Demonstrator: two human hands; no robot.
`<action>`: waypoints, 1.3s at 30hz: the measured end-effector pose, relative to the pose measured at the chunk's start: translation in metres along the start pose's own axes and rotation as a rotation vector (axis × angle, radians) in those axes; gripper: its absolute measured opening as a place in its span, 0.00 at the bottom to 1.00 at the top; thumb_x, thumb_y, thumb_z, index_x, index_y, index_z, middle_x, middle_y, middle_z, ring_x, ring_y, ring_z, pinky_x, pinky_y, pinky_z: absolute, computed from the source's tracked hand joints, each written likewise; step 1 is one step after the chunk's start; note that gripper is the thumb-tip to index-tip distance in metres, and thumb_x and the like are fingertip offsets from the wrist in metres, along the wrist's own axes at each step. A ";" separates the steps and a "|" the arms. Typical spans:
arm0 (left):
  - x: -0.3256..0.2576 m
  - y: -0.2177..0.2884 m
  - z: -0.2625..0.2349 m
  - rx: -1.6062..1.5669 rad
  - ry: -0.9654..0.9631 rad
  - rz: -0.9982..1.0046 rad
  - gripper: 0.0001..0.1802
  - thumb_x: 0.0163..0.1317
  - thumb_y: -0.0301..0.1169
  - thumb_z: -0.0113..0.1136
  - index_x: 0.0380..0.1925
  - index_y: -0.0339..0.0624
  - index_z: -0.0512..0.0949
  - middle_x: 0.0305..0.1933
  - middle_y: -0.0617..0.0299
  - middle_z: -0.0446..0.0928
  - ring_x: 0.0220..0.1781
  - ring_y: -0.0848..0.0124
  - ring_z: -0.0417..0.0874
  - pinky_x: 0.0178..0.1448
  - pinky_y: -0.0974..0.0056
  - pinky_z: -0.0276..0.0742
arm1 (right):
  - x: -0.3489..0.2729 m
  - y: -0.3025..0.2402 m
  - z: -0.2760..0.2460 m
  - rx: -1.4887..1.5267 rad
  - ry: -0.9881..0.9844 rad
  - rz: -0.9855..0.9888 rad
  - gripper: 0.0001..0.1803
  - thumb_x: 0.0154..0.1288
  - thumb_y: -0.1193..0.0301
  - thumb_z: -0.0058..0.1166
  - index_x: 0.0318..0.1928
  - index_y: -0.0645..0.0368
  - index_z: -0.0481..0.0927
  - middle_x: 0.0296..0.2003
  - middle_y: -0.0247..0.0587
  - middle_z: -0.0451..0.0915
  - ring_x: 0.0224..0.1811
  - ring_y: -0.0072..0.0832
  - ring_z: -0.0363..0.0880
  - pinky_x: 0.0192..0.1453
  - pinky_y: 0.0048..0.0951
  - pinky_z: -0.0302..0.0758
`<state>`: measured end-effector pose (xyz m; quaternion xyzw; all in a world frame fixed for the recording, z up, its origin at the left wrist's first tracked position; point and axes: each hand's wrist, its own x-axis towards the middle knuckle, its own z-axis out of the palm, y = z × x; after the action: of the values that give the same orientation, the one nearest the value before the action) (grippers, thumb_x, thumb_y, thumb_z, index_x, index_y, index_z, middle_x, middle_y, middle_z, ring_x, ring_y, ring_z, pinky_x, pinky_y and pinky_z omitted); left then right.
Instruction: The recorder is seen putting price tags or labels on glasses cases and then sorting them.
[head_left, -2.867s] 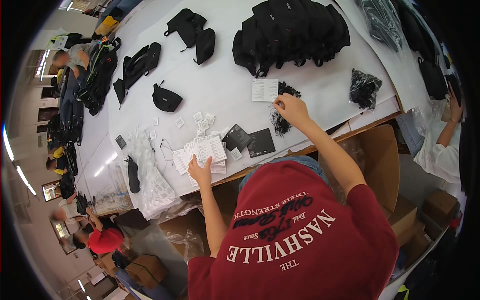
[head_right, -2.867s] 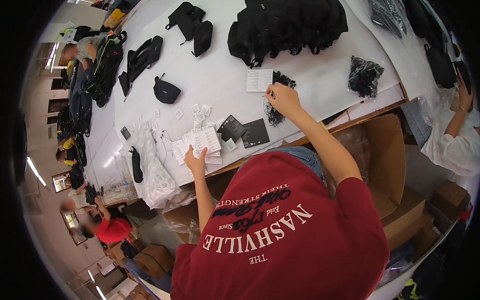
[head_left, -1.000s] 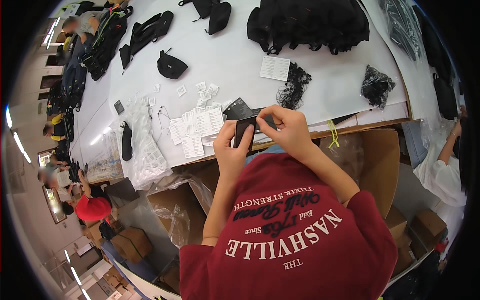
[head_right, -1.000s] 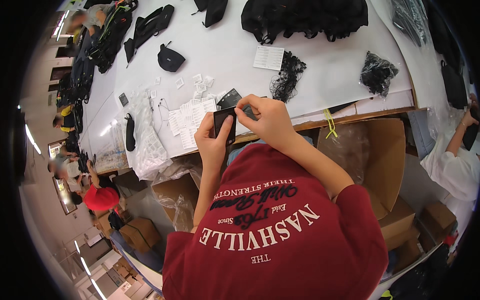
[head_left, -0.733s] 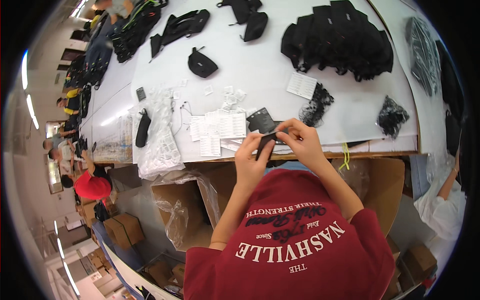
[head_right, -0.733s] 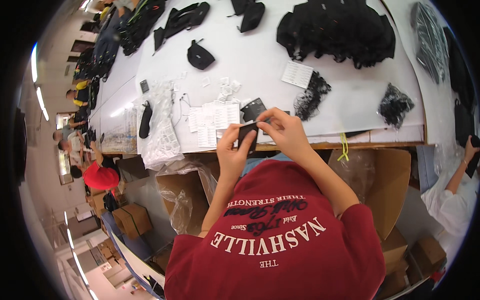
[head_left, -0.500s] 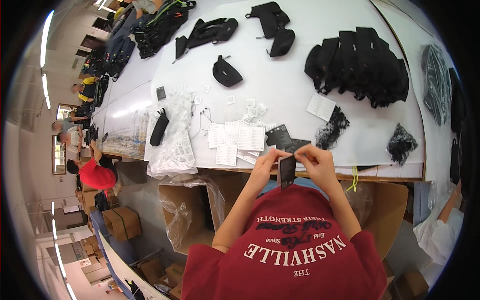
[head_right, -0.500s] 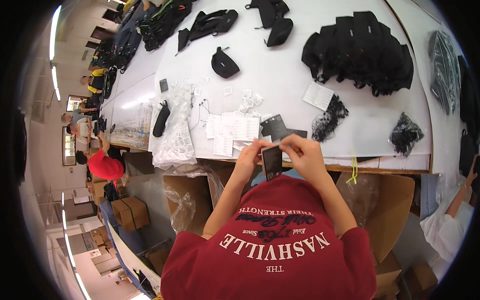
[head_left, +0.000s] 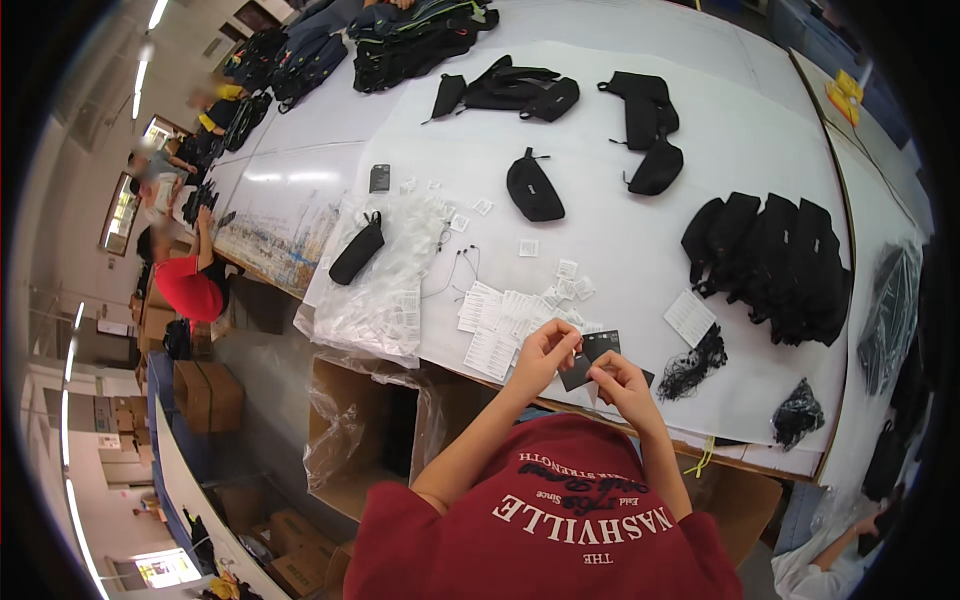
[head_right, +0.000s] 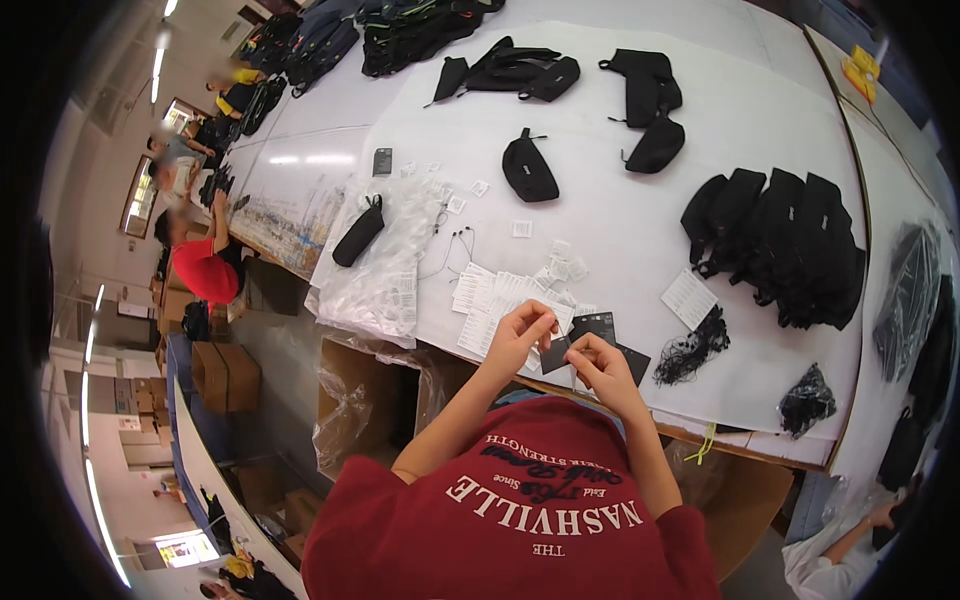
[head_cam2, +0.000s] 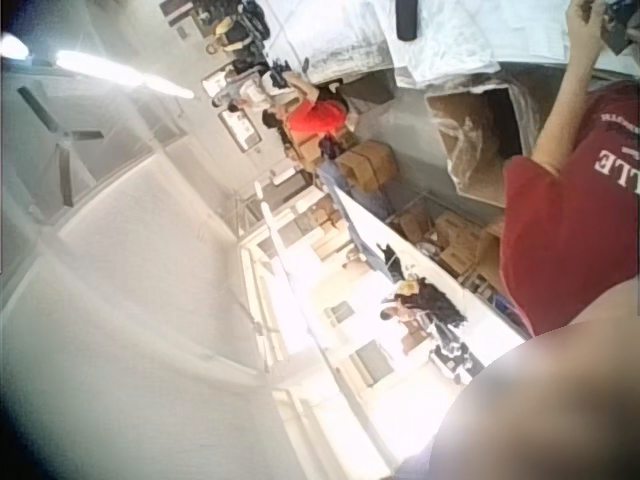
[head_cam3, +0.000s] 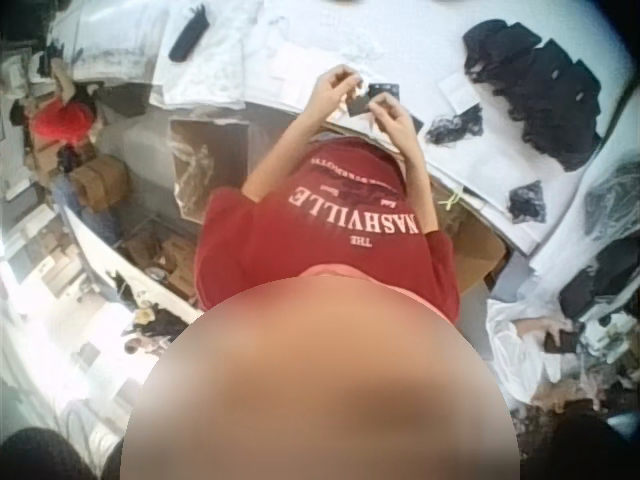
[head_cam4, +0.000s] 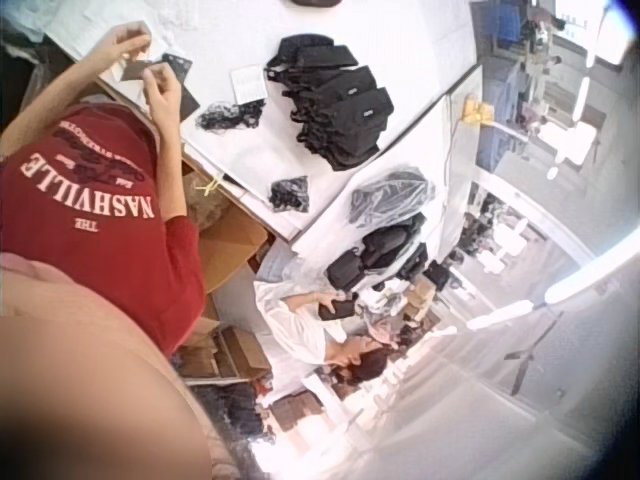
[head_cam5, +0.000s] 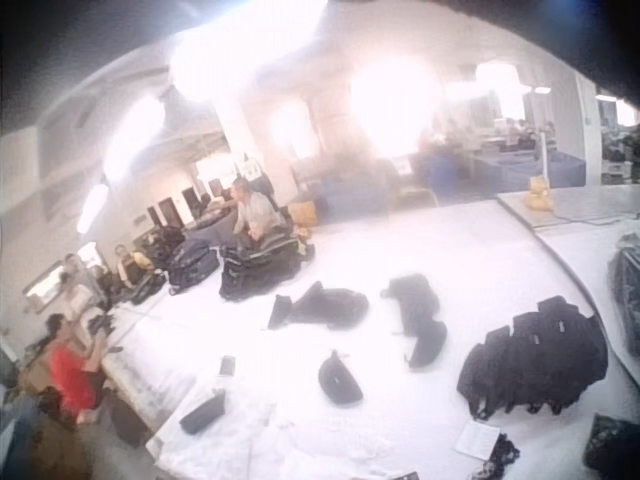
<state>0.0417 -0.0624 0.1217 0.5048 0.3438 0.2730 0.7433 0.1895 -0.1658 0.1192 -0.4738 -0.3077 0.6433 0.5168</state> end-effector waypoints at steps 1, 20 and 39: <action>0.011 0.002 -0.009 -0.001 0.008 0.031 0.08 0.65 0.32 0.53 0.33 0.39 0.73 0.29 0.66 0.74 0.25 0.80 0.72 0.32 0.74 0.68 | 0.007 -0.003 0.000 -0.014 0.026 -0.020 0.08 0.67 0.68 0.49 0.33 0.59 0.73 0.17 0.22 0.66 0.17 0.09 0.57 0.19 0.15 0.51; 0.424 -0.028 -0.221 0.844 0.381 -0.155 0.27 0.46 0.39 0.67 0.46 0.36 0.76 0.31 0.55 0.80 0.35 0.65 0.81 0.43 0.60 0.75 | 0.063 -0.010 0.018 0.095 0.675 0.100 0.07 0.66 0.71 0.51 0.33 0.61 0.76 0.14 0.22 0.65 0.13 0.08 0.56 0.17 0.15 0.51; 0.182 0.050 -0.072 0.385 -0.148 0.404 0.11 0.53 0.25 0.61 0.37 0.40 0.73 0.30 0.63 0.76 0.30 0.72 0.77 0.36 0.68 0.73 | 0.055 -0.009 0.048 -0.013 0.538 -0.051 0.07 0.65 0.71 0.52 0.35 0.62 0.77 0.19 0.22 0.70 0.19 0.07 0.57 0.21 0.15 0.52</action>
<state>0.0941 0.1325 0.1072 0.7133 0.2264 0.3078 0.5875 0.1471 -0.1060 0.1285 -0.6231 -0.1754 0.4790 0.5929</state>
